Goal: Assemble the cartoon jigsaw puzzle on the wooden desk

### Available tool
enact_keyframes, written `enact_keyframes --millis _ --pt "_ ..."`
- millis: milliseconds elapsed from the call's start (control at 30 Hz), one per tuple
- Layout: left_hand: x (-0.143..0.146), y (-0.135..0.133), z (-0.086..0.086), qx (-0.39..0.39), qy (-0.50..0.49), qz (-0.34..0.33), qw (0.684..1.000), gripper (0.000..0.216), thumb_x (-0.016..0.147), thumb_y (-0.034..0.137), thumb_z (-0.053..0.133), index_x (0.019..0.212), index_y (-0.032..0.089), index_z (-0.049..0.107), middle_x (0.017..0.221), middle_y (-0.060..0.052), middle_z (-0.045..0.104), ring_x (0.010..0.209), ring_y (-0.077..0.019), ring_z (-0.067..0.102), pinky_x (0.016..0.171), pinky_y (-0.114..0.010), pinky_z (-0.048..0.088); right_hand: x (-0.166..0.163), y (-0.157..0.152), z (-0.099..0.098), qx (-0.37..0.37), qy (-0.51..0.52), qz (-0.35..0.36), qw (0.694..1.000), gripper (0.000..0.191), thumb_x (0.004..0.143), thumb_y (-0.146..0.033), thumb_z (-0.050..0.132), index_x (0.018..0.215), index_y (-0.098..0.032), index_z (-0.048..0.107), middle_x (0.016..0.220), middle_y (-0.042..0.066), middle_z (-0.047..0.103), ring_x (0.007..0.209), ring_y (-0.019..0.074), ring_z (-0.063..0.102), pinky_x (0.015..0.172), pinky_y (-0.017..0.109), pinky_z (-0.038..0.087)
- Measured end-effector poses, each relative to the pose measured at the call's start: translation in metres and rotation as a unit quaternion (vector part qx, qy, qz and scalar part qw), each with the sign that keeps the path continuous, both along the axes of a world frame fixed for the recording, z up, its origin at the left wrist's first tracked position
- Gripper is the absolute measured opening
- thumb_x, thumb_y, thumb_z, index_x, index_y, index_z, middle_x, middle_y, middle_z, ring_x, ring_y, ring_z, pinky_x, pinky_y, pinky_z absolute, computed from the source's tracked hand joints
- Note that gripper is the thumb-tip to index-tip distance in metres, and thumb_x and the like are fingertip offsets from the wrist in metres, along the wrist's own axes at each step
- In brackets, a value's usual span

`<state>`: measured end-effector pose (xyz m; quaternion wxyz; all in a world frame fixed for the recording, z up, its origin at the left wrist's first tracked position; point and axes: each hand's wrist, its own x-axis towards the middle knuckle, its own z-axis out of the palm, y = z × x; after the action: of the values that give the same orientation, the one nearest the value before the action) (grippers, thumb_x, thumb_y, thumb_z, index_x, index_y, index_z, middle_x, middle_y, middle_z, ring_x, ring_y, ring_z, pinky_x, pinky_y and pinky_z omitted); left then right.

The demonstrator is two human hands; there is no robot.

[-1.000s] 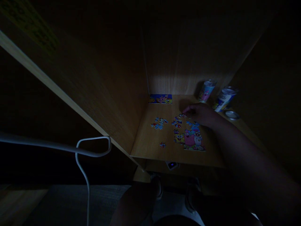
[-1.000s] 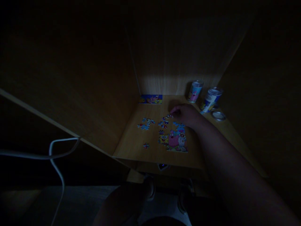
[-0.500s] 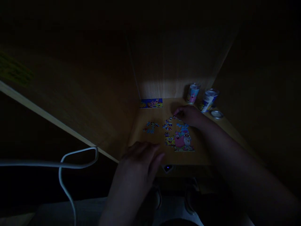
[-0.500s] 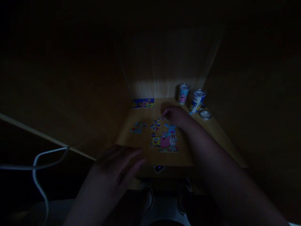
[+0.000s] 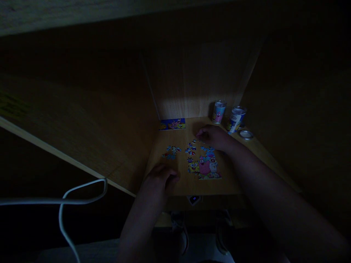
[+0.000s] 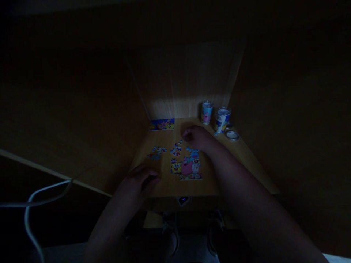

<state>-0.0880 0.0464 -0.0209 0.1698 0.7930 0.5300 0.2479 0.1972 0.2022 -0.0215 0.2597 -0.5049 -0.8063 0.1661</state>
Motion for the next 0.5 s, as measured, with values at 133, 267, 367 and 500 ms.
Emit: enact_keyframes --millis 133,267,367,500 --pt "0.0 0.005 -0.003 0.007 -0.006 0.002 1.0 0.009 0.096 0.015 0.075 0.092 0.023 0.071 0.099 -0.002 0.073 0.094 -0.0233 0.071 0.085 -0.037 0.054 -0.006 -0.002 -0.003 -0.02 0.04 0.126 0.991 0.009 0.095 -0.026 0.073 0.097 -0.023 0.081 0.098 0.004 0.082 0.092 0.0202 0.075 0.086 0.033 0.055" --pt "0.001 0.01 -0.007 0.023 -0.012 0.012 1.0 0.008 0.097 0.02 0.076 0.093 0.023 0.069 0.099 -0.002 0.072 0.095 -0.0239 0.071 0.084 -0.037 0.054 -0.01 -0.001 -0.011 -0.008 0.044 0.137 0.99 0.014 0.097 -0.026 0.069 0.104 -0.023 0.081 0.102 0.005 0.082 0.093 0.0202 0.075 0.087 0.034 0.055" --pt "0.002 0.012 -0.011 0.041 -0.015 0.007 0.999 0.009 0.098 0.02 0.075 0.093 0.024 0.069 0.099 -0.002 0.072 0.094 -0.0234 0.07 0.084 -0.037 0.054 -0.013 0.0 -0.016 0.004 0.032 0.132 0.991 0.019 0.097 -0.021 0.068 0.11 -0.025 0.082 0.106 0.005 0.082 0.096 0.0204 0.075 0.09 0.035 0.055" --pt "0.004 0.012 -0.016 0.097 0.006 0.015 0.995 0.008 0.099 0.024 0.076 0.103 0.024 0.07 0.107 -0.004 0.072 0.101 -0.0258 0.068 0.09 -0.042 0.055 -0.018 0.001 -0.019 0.002 0.014 0.137 0.99 0.018 0.096 -0.018 0.069 0.108 -0.023 0.081 0.103 0.005 0.081 0.091 0.0193 0.074 0.086 0.033 0.054"
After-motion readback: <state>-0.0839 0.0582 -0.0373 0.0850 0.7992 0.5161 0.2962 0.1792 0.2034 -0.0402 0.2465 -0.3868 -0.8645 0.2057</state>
